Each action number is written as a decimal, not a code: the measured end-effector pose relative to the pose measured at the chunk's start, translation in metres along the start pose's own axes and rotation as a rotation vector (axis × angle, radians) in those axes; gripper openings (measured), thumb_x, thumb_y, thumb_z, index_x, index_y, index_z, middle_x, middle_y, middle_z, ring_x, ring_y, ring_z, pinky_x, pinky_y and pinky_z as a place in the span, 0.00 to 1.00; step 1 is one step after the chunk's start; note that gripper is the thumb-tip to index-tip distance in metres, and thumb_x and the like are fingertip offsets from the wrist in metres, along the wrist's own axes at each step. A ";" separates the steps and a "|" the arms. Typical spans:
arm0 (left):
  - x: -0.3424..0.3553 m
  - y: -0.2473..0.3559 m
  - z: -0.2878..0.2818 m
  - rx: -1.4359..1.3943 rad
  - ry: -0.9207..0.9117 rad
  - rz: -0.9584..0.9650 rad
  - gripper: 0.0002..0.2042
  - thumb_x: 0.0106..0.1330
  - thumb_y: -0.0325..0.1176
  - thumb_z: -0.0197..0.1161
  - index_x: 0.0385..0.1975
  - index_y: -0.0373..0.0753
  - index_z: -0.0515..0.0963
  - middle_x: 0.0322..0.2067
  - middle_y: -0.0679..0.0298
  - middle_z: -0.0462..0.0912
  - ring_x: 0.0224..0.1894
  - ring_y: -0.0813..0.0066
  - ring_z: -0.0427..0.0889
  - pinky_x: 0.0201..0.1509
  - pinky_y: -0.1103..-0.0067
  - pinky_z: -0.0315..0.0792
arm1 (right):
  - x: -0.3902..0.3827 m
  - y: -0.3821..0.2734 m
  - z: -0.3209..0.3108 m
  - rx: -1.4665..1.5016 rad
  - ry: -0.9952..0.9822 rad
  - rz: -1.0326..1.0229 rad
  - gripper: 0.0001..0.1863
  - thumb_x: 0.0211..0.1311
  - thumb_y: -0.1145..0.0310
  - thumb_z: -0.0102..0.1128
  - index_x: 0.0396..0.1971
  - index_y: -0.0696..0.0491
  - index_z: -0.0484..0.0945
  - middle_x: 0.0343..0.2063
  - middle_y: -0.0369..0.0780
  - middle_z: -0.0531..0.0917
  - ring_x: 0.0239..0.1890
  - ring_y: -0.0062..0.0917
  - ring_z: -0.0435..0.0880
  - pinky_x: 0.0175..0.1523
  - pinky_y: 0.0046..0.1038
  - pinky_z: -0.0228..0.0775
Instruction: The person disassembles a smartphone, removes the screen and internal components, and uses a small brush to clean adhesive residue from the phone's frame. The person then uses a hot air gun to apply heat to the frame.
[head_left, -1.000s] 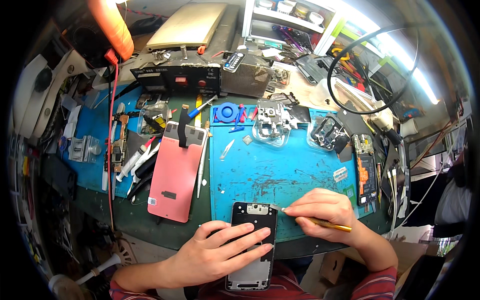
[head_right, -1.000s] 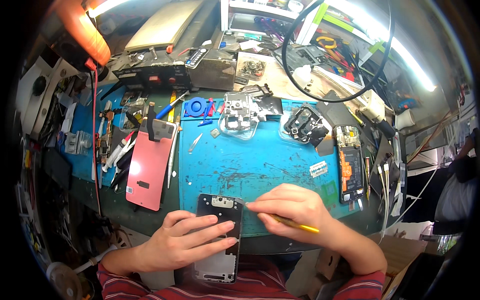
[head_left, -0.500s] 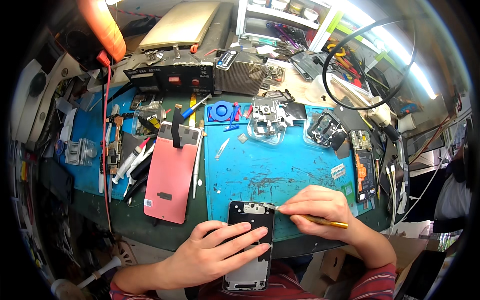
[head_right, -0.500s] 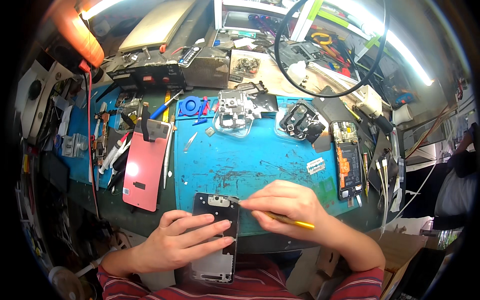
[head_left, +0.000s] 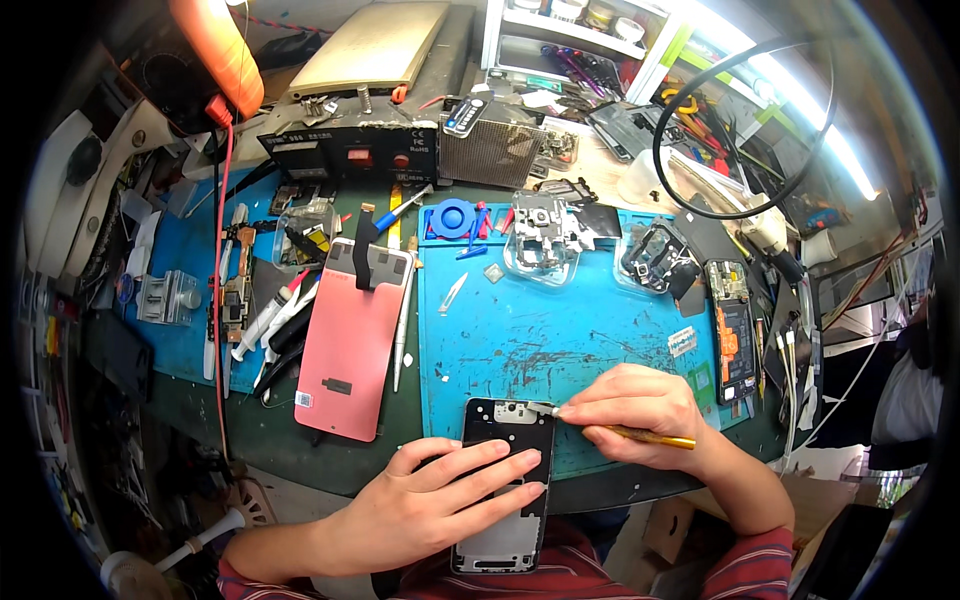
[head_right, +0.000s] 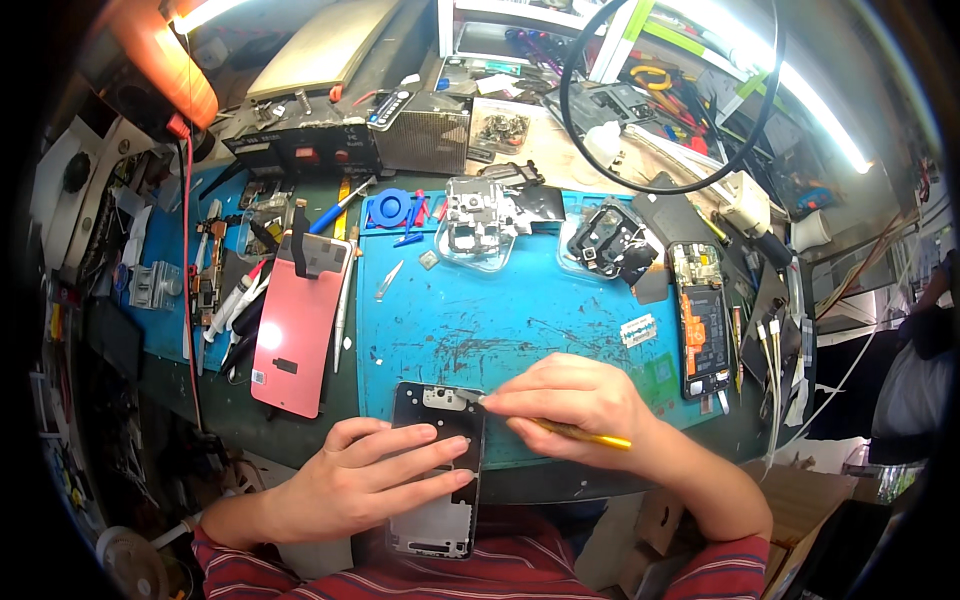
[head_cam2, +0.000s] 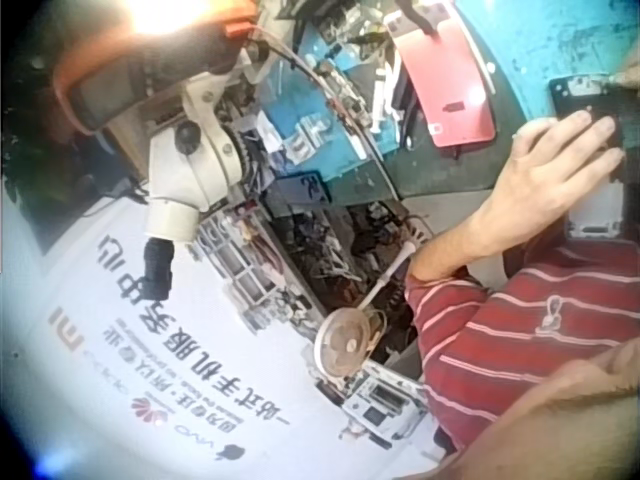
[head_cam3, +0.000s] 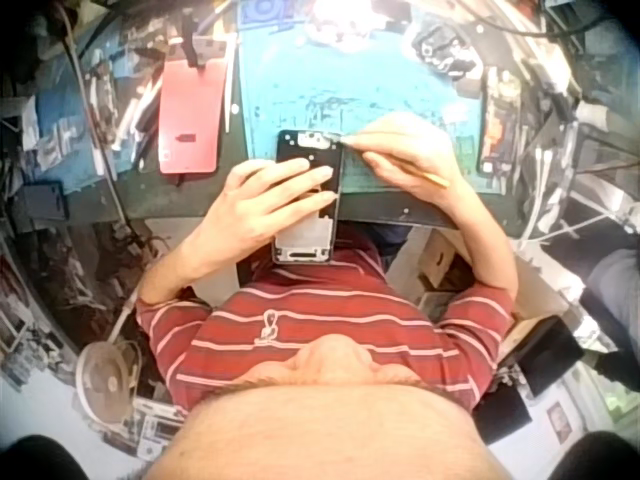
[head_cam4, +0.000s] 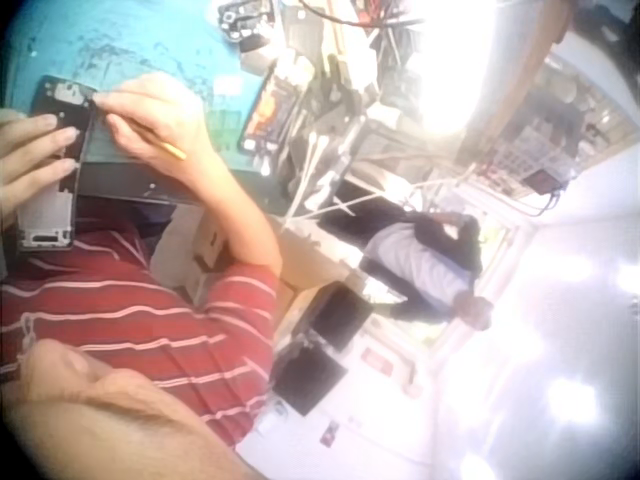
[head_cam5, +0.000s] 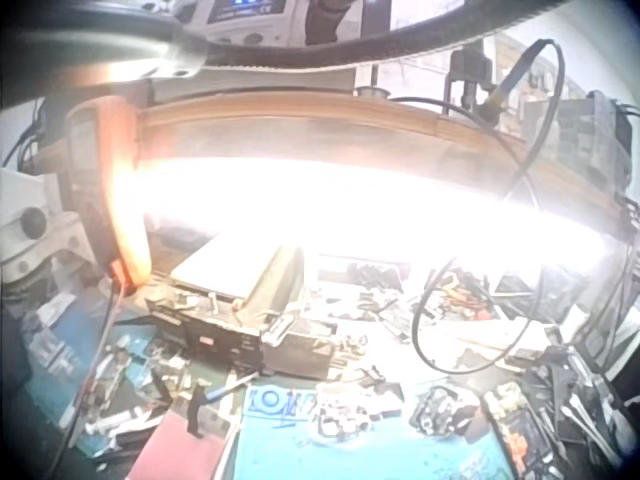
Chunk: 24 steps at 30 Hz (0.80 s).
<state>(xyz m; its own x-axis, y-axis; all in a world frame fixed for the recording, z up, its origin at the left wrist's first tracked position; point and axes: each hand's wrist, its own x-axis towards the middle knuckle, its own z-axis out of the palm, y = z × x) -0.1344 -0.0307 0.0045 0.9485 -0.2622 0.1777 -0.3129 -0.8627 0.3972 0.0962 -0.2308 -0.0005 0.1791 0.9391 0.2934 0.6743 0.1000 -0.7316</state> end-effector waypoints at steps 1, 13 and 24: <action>0.000 0.000 0.000 0.000 -0.003 0.005 0.22 0.68 0.33 0.63 0.63 0.56 0.81 0.69 0.74 0.77 0.69 0.79 0.72 0.68 0.77 0.60 | -0.002 0.001 -0.001 0.009 -0.004 0.007 0.16 0.54 0.80 0.73 0.45 0.56 0.89 0.38 0.42 0.91 0.39 0.32 0.90 0.44 0.31 0.83; 0.001 -0.001 -0.003 0.007 -0.025 0.012 0.23 0.69 0.33 0.62 0.64 0.55 0.80 0.70 0.74 0.76 0.70 0.79 0.70 0.69 0.76 0.60 | 0.001 0.000 -0.001 0.005 -0.019 0.005 0.17 0.54 0.80 0.72 0.46 0.56 0.89 0.38 0.41 0.90 0.39 0.32 0.90 0.44 0.31 0.83; 0.000 -0.005 -0.001 -0.011 -0.018 0.021 0.22 0.71 0.34 0.59 0.65 0.53 0.79 0.71 0.74 0.75 0.69 0.83 0.72 0.71 0.75 0.57 | 0.002 -0.001 -0.002 -0.014 -0.020 0.007 0.16 0.53 0.80 0.73 0.44 0.55 0.89 0.38 0.41 0.91 0.39 0.32 0.90 0.44 0.31 0.83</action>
<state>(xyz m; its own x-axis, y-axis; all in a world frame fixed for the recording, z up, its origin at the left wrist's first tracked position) -0.1326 -0.0261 0.0036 0.9424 -0.2882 0.1699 -0.3333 -0.8522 0.4033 0.0971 -0.2296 0.0016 0.1699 0.9461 0.2757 0.6832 0.0885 -0.7248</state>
